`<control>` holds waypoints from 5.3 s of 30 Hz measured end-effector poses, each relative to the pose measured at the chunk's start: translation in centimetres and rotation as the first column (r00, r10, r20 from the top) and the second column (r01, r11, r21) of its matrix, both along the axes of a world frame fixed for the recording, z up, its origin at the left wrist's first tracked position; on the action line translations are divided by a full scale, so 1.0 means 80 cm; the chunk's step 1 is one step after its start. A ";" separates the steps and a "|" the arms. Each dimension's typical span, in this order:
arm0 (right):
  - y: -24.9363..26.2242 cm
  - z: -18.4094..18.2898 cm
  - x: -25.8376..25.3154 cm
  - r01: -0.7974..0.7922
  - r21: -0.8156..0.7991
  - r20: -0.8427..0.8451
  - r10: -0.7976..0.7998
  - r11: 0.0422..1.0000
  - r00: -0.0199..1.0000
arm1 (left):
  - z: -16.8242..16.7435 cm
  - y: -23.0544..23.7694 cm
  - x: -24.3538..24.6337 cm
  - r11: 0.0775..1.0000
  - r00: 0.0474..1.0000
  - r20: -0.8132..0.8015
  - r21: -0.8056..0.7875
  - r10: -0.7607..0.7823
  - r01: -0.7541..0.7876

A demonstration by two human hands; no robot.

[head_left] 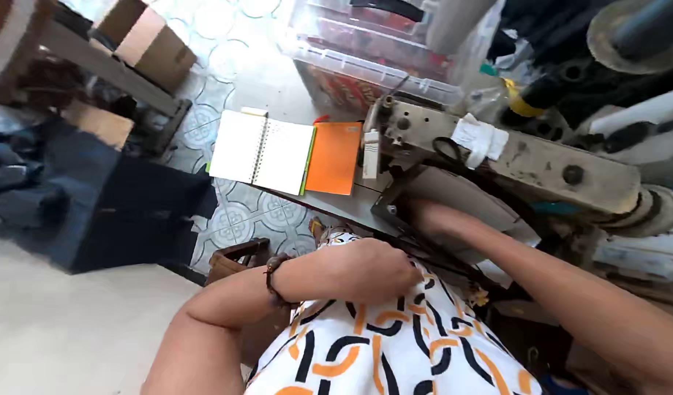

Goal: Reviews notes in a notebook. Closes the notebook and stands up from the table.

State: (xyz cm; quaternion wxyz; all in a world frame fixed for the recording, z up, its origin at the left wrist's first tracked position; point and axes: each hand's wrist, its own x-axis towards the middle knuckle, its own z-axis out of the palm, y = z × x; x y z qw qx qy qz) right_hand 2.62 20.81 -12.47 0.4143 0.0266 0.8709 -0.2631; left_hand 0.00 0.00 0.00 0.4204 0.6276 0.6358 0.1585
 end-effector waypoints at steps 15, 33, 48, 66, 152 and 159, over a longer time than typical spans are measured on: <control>-0.037 0.190 0.129 -0.059 -0.284 -0.718 -0.172 0.957 0.674 | -0.312 -0.320 -0.141 -0.257 -0.334 0.083 -0.479 0.939 -0.840; -0.334 -0.023 -0.098 0.426 -0.195 -0.136 -0.455 0.883 0.880 | -0.304 -0.415 -0.398 0.136 0.133 0.028 -0.175 0.991 -0.975; -0.334 -0.118 -0.135 0.688 -0.154 -0.649 -0.597 0.709 0.471 | -0.326 -0.371 -0.431 0.026 0.027 -0.005 -0.122 1.000 -0.992; -0.310 -0.232 -0.159 0.587 0.106 -0.878 -0.202 0.803 0.435 | -0.338 -0.323 -0.438 0.027 0.018 -0.325 0.024 0.946 -0.999; -0.312 -0.237 -0.159 0.594 0.124 -0.889 -0.176 0.795 0.422 | -0.333 -0.319 -0.438 0.026 0.020 -0.392 0.011 0.920 -1.000; -0.312 -0.238 -0.158 0.594 0.126 -0.887 -0.178 0.794 0.426 | -0.336 -0.320 -0.438 0.025 0.017 -0.391 0.016 0.920 -1.000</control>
